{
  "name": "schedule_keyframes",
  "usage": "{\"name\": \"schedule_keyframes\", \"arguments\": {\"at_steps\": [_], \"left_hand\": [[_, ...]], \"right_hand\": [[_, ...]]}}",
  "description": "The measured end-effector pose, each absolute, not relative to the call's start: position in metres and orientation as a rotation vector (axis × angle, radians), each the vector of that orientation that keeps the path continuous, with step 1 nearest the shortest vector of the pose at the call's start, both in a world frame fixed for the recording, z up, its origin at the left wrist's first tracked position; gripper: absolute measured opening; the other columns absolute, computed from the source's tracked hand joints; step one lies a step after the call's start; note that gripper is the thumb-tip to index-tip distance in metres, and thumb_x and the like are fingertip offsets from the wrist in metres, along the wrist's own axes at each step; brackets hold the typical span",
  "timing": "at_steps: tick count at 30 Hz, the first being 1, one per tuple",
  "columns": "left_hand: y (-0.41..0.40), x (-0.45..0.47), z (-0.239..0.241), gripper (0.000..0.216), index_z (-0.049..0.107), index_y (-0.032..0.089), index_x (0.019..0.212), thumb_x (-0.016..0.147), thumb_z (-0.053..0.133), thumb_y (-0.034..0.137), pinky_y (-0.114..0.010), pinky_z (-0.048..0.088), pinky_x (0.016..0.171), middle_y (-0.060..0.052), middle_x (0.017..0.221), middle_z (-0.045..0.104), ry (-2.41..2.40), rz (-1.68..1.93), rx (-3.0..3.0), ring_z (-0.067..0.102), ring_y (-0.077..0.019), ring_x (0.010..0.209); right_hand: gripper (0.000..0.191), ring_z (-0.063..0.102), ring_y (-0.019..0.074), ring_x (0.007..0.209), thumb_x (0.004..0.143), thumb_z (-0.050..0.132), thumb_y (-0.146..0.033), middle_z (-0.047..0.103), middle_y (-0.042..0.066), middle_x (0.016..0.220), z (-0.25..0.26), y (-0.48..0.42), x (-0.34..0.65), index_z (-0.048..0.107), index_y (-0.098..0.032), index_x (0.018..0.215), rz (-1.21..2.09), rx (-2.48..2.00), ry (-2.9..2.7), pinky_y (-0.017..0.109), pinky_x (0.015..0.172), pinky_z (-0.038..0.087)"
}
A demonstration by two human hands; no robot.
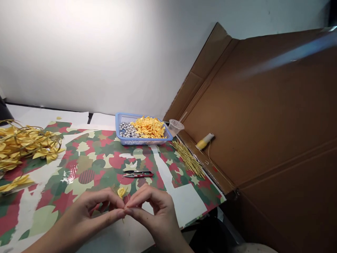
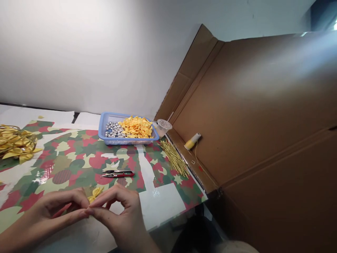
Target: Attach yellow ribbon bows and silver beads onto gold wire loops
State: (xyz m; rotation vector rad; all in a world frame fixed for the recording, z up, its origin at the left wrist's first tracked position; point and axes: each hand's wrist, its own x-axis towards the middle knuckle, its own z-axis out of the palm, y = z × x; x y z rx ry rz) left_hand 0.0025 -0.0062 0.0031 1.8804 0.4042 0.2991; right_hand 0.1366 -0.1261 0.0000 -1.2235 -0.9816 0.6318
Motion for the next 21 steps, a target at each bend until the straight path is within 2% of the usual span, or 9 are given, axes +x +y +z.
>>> {"name": "schedule_keyframes", "arguments": {"at_steps": [4, 7, 8, 9, 12, 14, 18, 21], "left_hand": [[-0.001, 0.004, 0.002, 0.026, 0.071, 0.025, 0.072, 0.081, 0.058, 0.046, -0.022, 0.047, 0.055, 0.000, 0.067, 0.069, 0.513, 0.365, 1.945, 0.061, -0.0172, 0.063], [0.016, 0.002, 0.003, 0.035, 0.070, 0.024, 0.072, 0.077, 0.058, 0.057, -0.020, 0.037, 0.042, 0.003, 0.055, 0.061, 0.790, 0.543, 1.968, 0.050, -0.0131, 0.046], [0.024, 0.001, 0.004, 0.035, 0.069, 0.024, 0.071, 0.075, 0.059, 0.058, -0.020, 0.035, 0.041, 0.003, 0.058, 0.063, 0.904, 0.626, 1.963, 0.049, -0.0123, 0.046], [0.032, 0.000, 0.005, 0.035, 0.069, 0.024, 0.073, 0.074, 0.061, 0.057, -0.019, 0.035, 0.042, 0.004, 0.059, 0.063, 0.991, 0.680, 1.960, 0.050, -0.0125, 0.047], [0.055, -0.002, 0.007, 0.029, 0.069, 0.023, 0.072, 0.073, 0.066, 0.051, -0.020, 0.039, 0.055, 0.006, 0.060, 0.064, 1.110, 0.829, 2.055, 0.053, -0.0134, 0.054], [0.064, -0.002, 0.006, 0.028, 0.071, 0.022, 0.072, 0.073, 0.066, 0.050, -0.020, 0.037, 0.054, 0.006, 0.061, 0.065, 1.156, 0.834, 2.130, 0.053, -0.0139, 0.055], [0.066, -0.002, 0.001, 0.026, 0.072, 0.024, 0.070, 0.075, 0.064, 0.048, -0.020, 0.036, 0.054, 0.007, 0.059, 0.063, 1.099, 0.810, 2.243, 0.054, -0.0144, 0.056], [0.066, -0.003, -0.003, 0.027, 0.071, 0.023, 0.073, 0.078, 0.060, 0.047, -0.022, 0.038, 0.055, 0.006, 0.059, 0.063, 1.091, 0.776, 2.260, 0.055, -0.0149, 0.055]], "right_hand": [[0.019, 0.066, 0.0171, 0.068, 0.076, 0.073, -0.039, 0.072, 0.003, 0.074, 0.005, -0.127, 0.147, 0.070, -0.021, 0.076, 0.546, -1.355, -1.052, 0.028, 0.061, 0.053], [0.025, 0.066, 0.0165, 0.073, 0.087, 0.056, -0.043, 0.070, 0.004, 0.084, 0.011, -0.134, 0.187, 0.066, -0.021, 0.091, 0.116, -1.768, -1.232, 0.027, 0.062, 0.054], [0.024, 0.066, 0.0181, 0.077, 0.088, 0.054, -0.041, 0.070, 0.006, 0.089, 0.012, -0.138, 0.206, 0.065, -0.020, 0.091, 0.021, -1.855, -1.231, 0.030, 0.066, 0.054], [0.022, 0.064, 0.0206, 0.083, 0.088, 0.053, -0.038, 0.069, 0.008, 0.093, 0.012, -0.142, 0.226, 0.064, -0.019, 0.089, -0.046, -1.922, -1.216, 0.034, 0.073, 0.053], [0.020, 0.062, 0.0271, 0.088, 0.087, 0.052, -0.034, 0.066, 0.012, 0.090, 0.006, -0.154, 0.282, 0.064, -0.017, 0.084, -0.224, -2.165, -1.162, 0.044, 0.079, 0.049], [0.017, 0.061, 0.0280, 0.088, 0.086, 0.057, -0.032, 0.066, 0.012, 0.090, 0.000, -0.158, 0.308, 0.064, -0.017, 0.081, -0.280, -2.331, -1.148, 0.047, 0.082, 0.047], [0.019, 0.063, 0.0197, 0.093, 0.092, 0.057, -0.030, 0.064, 0.007, 0.108, -0.015, -0.154, 0.325, 0.062, -0.017, 0.104, -0.266, -2.579, -1.176, 0.041, 0.082, 0.052], [0.024, 0.062, 0.0200, 0.097, 0.093, 0.055, -0.030, 0.061, 0.008, 0.118, -0.019, -0.147, 0.327, 0.059, -0.019, 0.115, -0.253, -2.668, -1.172, 0.040, 0.082, 0.053]]}}
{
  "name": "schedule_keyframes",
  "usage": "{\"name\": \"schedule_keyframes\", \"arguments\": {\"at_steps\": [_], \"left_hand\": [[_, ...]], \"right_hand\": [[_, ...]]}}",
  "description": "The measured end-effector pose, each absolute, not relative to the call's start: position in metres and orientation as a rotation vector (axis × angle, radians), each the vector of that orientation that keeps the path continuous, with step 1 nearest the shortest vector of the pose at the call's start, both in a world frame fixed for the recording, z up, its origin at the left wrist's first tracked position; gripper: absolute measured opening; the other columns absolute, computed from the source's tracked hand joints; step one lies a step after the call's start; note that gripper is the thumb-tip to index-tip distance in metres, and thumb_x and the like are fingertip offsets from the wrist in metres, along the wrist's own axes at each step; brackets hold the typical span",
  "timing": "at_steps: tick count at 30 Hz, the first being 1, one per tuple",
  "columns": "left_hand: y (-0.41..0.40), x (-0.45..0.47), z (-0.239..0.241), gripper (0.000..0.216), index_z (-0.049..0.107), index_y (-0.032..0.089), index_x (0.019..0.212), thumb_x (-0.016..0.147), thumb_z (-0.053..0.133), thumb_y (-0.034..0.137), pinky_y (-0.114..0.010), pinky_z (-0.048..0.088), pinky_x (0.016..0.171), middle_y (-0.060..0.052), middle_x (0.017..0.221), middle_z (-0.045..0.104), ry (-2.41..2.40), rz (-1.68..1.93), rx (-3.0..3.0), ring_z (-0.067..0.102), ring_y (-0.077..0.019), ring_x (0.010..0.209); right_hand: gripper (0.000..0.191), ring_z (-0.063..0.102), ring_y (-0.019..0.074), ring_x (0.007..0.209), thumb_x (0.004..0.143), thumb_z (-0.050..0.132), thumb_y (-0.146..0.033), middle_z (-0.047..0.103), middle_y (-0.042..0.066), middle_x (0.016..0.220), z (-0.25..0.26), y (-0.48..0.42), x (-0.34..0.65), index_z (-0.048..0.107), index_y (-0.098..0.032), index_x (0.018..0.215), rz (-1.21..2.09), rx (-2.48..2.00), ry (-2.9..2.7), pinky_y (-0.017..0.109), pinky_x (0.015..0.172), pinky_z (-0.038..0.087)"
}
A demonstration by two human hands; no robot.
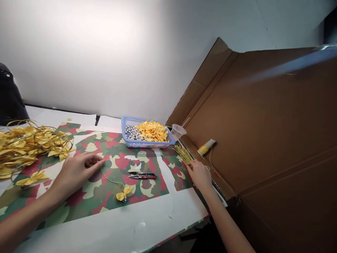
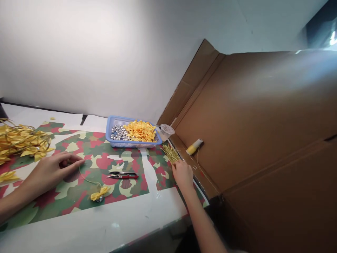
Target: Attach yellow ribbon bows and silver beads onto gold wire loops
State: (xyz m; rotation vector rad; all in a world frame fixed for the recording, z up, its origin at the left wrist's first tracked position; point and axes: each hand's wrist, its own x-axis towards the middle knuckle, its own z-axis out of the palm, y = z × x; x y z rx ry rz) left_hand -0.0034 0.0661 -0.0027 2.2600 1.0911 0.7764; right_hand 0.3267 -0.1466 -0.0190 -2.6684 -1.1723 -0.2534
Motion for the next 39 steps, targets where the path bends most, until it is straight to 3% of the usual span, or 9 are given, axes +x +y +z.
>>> {"name": "schedule_keyframes", "arguments": {"at_steps": [6, 9, 13, 19, 23, 28, 32, 35, 39], "left_hand": [[0.066, -0.005, -0.002, 0.036, 0.065, 0.018, 0.087, 0.081, 0.050, 0.051, -0.029, 0.045, 0.059, -0.003, 0.077, 0.066, 1.043, 0.853, 2.235, 0.058, -0.0181, 0.060], [0.058, -0.004, 0.002, 0.032, 0.062, 0.020, 0.082, 0.079, 0.051, 0.050, -0.028, 0.047, 0.059, -0.002, 0.076, 0.062, 1.011, 0.942, 2.193, 0.055, -0.0169, 0.059], [0.046, -0.002, 0.002, 0.030, 0.063, 0.021, 0.083, 0.082, 0.051, 0.049, -0.024, 0.045, 0.051, -0.001, 0.072, 0.059, 0.917, 0.979, 2.171, 0.055, -0.0177, 0.063], [0.032, -0.002, -0.006, 0.015, 0.064, 0.021, 0.088, 0.088, 0.052, 0.029, -0.026, 0.048, 0.063, -0.001, 0.079, 0.064, 0.545, 1.192, 2.344, 0.058, -0.0151, 0.066], [0.022, -0.005, -0.009, 0.023, 0.064, 0.022, 0.108, 0.089, 0.054, 0.018, -0.025, 0.049, 0.068, -0.003, 0.087, 0.066, 0.318, 1.237, 2.452, 0.059, -0.0131, 0.068], [0.014, -0.007, -0.007, 0.044, 0.052, 0.024, 0.131, 0.088, 0.057, 0.023, -0.023, 0.044, 0.056, 0.001, 0.075, 0.063, 0.326, 0.975, 2.328, 0.050, -0.0113, 0.058], [0.009, -0.007, 0.006, 0.027, 0.069, 0.017, 0.101, 0.086, 0.057, 0.035, -0.020, 0.035, 0.044, 0.004, 0.056, 0.056, 0.395, 0.516, 1.975, 0.043, -0.0089, 0.046], [0.009, -0.007, 0.013, 0.031, 0.069, 0.015, 0.082, 0.081, 0.061, 0.045, -0.017, 0.029, 0.036, 0.004, 0.055, 0.058, 0.483, 0.292, 1.649, 0.039, -0.0066, 0.040], [0.015, -0.006, 0.008, 0.018, 0.072, 0.016, 0.079, 0.071, 0.070, 0.032, -0.017, 0.034, 0.040, 0.001, 0.064, 0.068, 0.396, 0.273, 1.410, 0.049, -0.0072, 0.046]], "right_hand": [[0.022, 0.063, 0.0192, 0.095, 0.093, 0.055, -0.030, 0.062, 0.007, 0.116, 0.007, -0.149, 0.335, 0.060, -0.019, 0.112, -0.289, -2.646, -1.104, 0.039, 0.082, 0.053], [0.013, 0.062, 0.0192, 0.089, 0.091, 0.056, -0.027, 0.065, 0.006, 0.101, 0.034, -0.157, 0.338, 0.063, -0.016, 0.094, -0.338, -2.530, -1.047, 0.039, 0.081, 0.050], [0.016, 0.060, 0.0238, 0.077, 0.084, 0.054, -0.029, 0.066, 0.010, 0.084, 0.065, -0.161, 0.327, 0.061, -0.018, 0.074, -0.290, -2.298, -0.994, 0.040, 0.076, 0.046], [0.041, 0.059, 0.0214, 0.072, 0.070, 0.062, -0.059, 0.065, 0.006, 0.076, 0.075, -0.146, 0.280, 0.061, -0.019, 0.078, 0.186, -1.967, -1.020, 0.033, 0.066, 0.047], [0.042, 0.054, 0.0146, 0.065, 0.071, 0.066, -0.060, 0.060, 0.002, 0.072, 0.069, -0.130, 0.245, 0.062, -0.018, 0.076, 0.590, -1.779, -1.101, 0.026, 0.060, 0.045], [0.036, 0.052, 0.0107, 0.061, 0.073, 0.071, -0.052, 0.057, -0.001, 0.067, 0.056, -0.110, 0.210, 0.062, -0.017, 0.071, 1.069, -1.559, -1.188, 0.023, 0.059, 0.042], [0.030, 0.053, 0.0095, 0.062, 0.076, 0.071, -0.047, 0.060, -0.002, 0.067, 0.047, -0.094, 0.197, 0.063, -0.017, 0.075, 1.322, -1.401, -1.231, 0.022, 0.061, 0.042], [0.027, 0.052, 0.0072, 0.058, 0.073, 0.075, -0.042, 0.060, -0.003, 0.064, 0.043, -0.081, 0.197, 0.065, -0.017, 0.073, 1.476, -1.299, -1.277, 0.020, 0.057, 0.042], [0.026, 0.055, 0.0063, 0.054, 0.066, 0.081, -0.038, 0.063, -0.005, 0.061, 0.040, -0.070, 0.199, 0.067, -0.017, 0.072, 1.649, -1.188, -1.353, 0.017, 0.051, 0.041]]}}
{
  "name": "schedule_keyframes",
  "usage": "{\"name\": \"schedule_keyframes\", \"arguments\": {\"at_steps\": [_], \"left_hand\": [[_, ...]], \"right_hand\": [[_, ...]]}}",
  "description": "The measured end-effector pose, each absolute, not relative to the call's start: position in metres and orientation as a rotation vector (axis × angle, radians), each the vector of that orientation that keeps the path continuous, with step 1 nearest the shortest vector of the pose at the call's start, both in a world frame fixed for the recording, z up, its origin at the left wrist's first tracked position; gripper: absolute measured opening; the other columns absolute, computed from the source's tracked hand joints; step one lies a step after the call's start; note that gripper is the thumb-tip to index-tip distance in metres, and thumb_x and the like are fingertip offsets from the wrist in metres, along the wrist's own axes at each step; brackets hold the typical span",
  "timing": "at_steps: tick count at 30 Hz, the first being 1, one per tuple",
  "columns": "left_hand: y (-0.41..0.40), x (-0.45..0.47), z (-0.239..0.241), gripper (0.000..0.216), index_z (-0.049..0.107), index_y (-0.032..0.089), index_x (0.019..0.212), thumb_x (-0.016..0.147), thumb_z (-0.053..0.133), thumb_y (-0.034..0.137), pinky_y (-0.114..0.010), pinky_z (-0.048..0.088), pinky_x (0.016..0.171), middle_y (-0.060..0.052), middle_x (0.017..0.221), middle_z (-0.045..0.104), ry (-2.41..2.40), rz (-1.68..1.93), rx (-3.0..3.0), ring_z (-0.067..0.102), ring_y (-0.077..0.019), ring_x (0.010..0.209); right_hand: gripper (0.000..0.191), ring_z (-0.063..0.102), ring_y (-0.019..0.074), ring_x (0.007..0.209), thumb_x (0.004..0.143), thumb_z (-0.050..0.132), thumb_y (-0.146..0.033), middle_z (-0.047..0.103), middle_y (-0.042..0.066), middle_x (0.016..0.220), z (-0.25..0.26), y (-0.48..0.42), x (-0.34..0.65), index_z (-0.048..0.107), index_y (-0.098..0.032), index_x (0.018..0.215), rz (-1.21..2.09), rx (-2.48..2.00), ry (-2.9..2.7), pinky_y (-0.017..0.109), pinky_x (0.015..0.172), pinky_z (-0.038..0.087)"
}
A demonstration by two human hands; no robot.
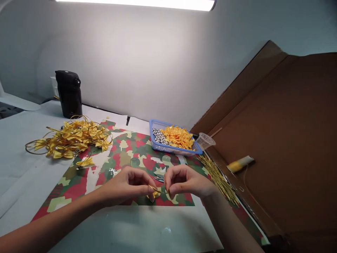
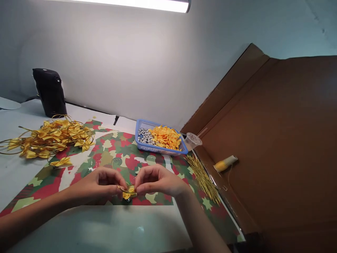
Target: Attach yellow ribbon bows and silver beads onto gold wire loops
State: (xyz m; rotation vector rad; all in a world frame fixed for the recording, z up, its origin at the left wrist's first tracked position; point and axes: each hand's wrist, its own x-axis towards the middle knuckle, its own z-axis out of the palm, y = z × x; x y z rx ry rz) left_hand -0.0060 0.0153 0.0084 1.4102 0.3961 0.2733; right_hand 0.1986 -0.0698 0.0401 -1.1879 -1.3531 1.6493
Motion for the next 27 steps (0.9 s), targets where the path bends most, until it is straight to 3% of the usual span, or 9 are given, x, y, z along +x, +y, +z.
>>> {"name": "schedule_keyframes", "arguments": {"at_steps": [3, 6, 10, 14, 19, 22, 25, 27], "left_hand": [[0.021, -0.006, 0.003, 0.014, 0.075, 0.017, 0.075, 0.066, 0.064, 0.021, -0.019, 0.042, 0.050, -0.001, 0.066, 0.072, 0.322, 0.274, 1.327, 0.058, -0.0103, 0.056], [0.023, -0.005, 0.002, 0.013, 0.076, 0.018, 0.072, 0.068, 0.064, 0.022, -0.019, 0.044, 0.054, -0.001, 0.064, 0.072, 0.338, 0.262, 1.334, 0.061, -0.0109, 0.059], [0.021, -0.002, 0.002, 0.020, 0.074, 0.016, 0.073, 0.072, 0.069, 0.036, -0.021, 0.043, 0.050, -0.001, 0.066, 0.071, 0.536, 0.266, 1.402, 0.057, -0.0102, 0.052], [0.021, 0.000, 0.000, 0.021, 0.072, 0.016, 0.076, 0.072, 0.068, 0.036, -0.022, 0.043, 0.053, -0.001, 0.069, 0.071, 0.669, 0.335, 1.435, 0.060, -0.0119, 0.057], [0.023, -0.001, -0.003, 0.038, 0.059, 0.016, 0.104, 0.072, 0.068, 0.034, -0.025, 0.046, 0.058, 0.002, 0.064, 0.069, 0.792, 0.497, 1.416, 0.062, -0.0144, 0.060], [0.023, -0.002, -0.005, 0.054, 0.046, 0.018, 0.117, 0.071, 0.070, 0.034, -0.026, 0.048, 0.061, 0.003, 0.065, 0.070, 0.824, 0.552, 1.393, 0.064, -0.0159, 0.064], [0.023, -0.002, -0.007, 0.041, 0.051, 0.019, 0.102, 0.070, 0.071, 0.035, -0.026, 0.048, 0.061, 0.001, 0.066, 0.071, 0.817, 0.532, 1.396, 0.066, -0.0170, 0.068], [0.023, -0.001, -0.007, 0.029, 0.054, 0.018, 0.085, 0.069, 0.071, 0.036, -0.026, 0.048, 0.060, -0.001, 0.067, 0.071, 0.806, 0.505, 1.401, 0.066, -0.0172, 0.068]], "right_hand": [[0.025, 0.061, 0.0085, 0.055, 0.065, 0.082, -0.033, 0.068, -0.003, 0.062, 0.040, -0.068, 0.197, 0.071, -0.017, 0.081, 1.780, -1.142, -1.430, 0.018, 0.051, 0.045], [0.019, 0.066, 0.0110, 0.060, 0.073, 0.075, -0.033, 0.071, -0.001, 0.066, 0.040, -0.070, 0.192, 0.074, -0.018, 0.086, 1.791, -1.131, -1.643, 0.023, 0.062, 0.051], [0.015, 0.067, 0.0139, 0.065, 0.081, 0.068, -0.030, 0.074, 0.004, 0.073, 0.039, -0.074, 0.181, 0.075, -0.016, 0.082, 1.521, -1.111, -1.949, 0.026, 0.066, 0.053], [0.009, 0.066, 0.0137, 0.067, 0.084, 0.064, -0.014, 0.074, 0.005, 0.074, 0.039, -0.082, 0.166, 0.073, -0.013, 0.082, 1.179, -1.123, -2.144, 0.023, 0.066, 0.052], [0.011, 0.062, 0.0127, 0.067, 0.083, 0.062, -0.008, 0.069, 0.005, 0.079, 0.044, -0.096, 0.149, 0.072, -0.013, 0.081, 0.705, -1.271, -2.296, 0.020, 0.060, 0.048], [0.008, 0.063, 0.0130, 0.075, 0.081, 0.064, -0.008, 0.068, 0.009, 0.092, 0.048, -0.101, 0.145, 0.071, -0.013, 0.079, 0.631, -1.251, -2.258, 0.020, 0.067, 0.049], [0.006, 0.065, 0.0144, 0.085, 0.079, 0.065, -0.007, 0.070, 0.011, 0.099, 0.046, -0.099, 0.145, 0.068, -0.012, 0.077, 0.799, -1.117, -2.176, 0.021, 0.076, 0.050], [0.006, 0.067, 0.0148, 0.081, 0.080, 0.064, -0.007, 0.073, 0.012, 0.091, 0.041, -0.096, 0.146, 0.067, -0.011, 0.078, 0.925, -1.028, -2.079, 0.023, 0.075, 0.052]]}}
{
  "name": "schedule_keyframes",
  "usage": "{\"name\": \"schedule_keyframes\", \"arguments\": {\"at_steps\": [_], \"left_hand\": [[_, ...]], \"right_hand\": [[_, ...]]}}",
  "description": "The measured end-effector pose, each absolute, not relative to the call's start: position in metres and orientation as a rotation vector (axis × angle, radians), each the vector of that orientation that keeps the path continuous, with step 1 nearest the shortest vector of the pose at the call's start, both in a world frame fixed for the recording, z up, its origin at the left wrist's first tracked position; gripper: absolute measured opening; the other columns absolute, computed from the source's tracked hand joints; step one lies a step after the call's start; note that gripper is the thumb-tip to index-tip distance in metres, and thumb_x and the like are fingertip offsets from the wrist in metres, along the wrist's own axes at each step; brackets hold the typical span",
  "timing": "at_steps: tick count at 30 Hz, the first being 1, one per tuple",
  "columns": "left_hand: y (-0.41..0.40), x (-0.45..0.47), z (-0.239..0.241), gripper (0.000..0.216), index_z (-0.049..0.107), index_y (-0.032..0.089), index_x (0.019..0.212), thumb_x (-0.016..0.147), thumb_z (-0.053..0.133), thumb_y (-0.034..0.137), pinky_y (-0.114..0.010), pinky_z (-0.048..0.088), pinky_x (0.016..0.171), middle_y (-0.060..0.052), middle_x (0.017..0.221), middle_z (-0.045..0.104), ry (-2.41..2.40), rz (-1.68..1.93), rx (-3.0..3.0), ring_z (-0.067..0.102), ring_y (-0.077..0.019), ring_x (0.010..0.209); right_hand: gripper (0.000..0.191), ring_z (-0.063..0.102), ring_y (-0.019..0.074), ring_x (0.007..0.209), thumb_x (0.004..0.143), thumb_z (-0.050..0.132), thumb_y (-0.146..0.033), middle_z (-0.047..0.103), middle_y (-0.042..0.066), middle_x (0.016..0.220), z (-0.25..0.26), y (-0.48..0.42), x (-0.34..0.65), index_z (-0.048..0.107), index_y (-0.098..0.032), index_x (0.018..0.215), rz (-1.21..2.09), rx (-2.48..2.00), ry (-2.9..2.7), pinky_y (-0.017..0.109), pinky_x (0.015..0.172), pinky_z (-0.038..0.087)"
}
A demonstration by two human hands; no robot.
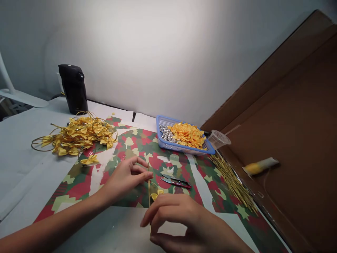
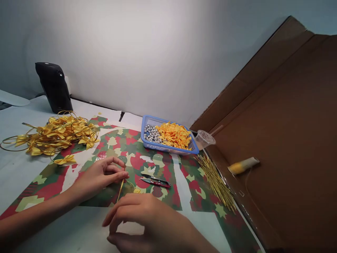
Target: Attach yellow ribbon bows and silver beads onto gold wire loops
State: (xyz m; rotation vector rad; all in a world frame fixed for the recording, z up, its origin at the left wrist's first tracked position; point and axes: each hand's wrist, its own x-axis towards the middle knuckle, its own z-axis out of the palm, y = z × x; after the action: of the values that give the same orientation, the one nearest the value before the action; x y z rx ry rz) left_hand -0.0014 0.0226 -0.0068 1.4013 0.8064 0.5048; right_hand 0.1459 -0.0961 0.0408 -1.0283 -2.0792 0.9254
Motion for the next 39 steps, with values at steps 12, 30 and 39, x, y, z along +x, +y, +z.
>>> {"name": "schedule_keyframes", "arguments": {"at_steps": [12, 30, 39], "left_hand": [[0.020, -0.002, 0.004, 0.023, 0.063, 0.016, 0.072, 0.071, 0.069, 0.038, -0.024, 0.050, 0.054, -0.001, 0.070, 0.065, 0.751, 0.522, 1.424, 0.062, -0.0144, 0.062], [0.010, 0.001, -0.001, 0.022, 0.069, 0.016, 0.079, 0.073, 0.070, 0.037, -0.020, 0.046, 0.048, 0.001, 0.065, 0.063, 0.677, 0.437, 1.269, 0.056, -0.0093, 0.053], [0.009, 0.000, -0.006, 0.018, 0.066, 0.018, 0.075, 0.075, 0.067, 0.036, -0.020, 0.046, 0.046, 0.000, 0.069, 0.067, 0.710, 0.378, 1.293, 0.061, -0.0125, 0.060]], "right_hand": [[0.016, 0.065, 0.0166, 0.080, 0.087, 0.062, -0.020, 0.073, 0.003, 0.086, 0.015, -0.077, 0.162, 0.075, -0.027, 0.094, 0.965, -1.023, -1.430, 0.029, 0.069, 0.054], [0.010, 0.063, 0.0170, 0.078, 0.081, 0.071, -0.024, 0.063, 0.003, 0.084, -0.007, -0.075, 0.160, 0.078, -0.031, 0.084, 0.425, -1.153, -1.314, 0.027, 0.060, 0.054], [0.012, 0.063, 0.0165, 0.074, 0.081, 0.070, -0.019, 0.065, 0.002, 0.078, -0.009, -0.074, 0.156, 0.076, -0.029, 0.083, 0.408, -1.145, -1.240, 0.027, 0.059, 0.053]]}}
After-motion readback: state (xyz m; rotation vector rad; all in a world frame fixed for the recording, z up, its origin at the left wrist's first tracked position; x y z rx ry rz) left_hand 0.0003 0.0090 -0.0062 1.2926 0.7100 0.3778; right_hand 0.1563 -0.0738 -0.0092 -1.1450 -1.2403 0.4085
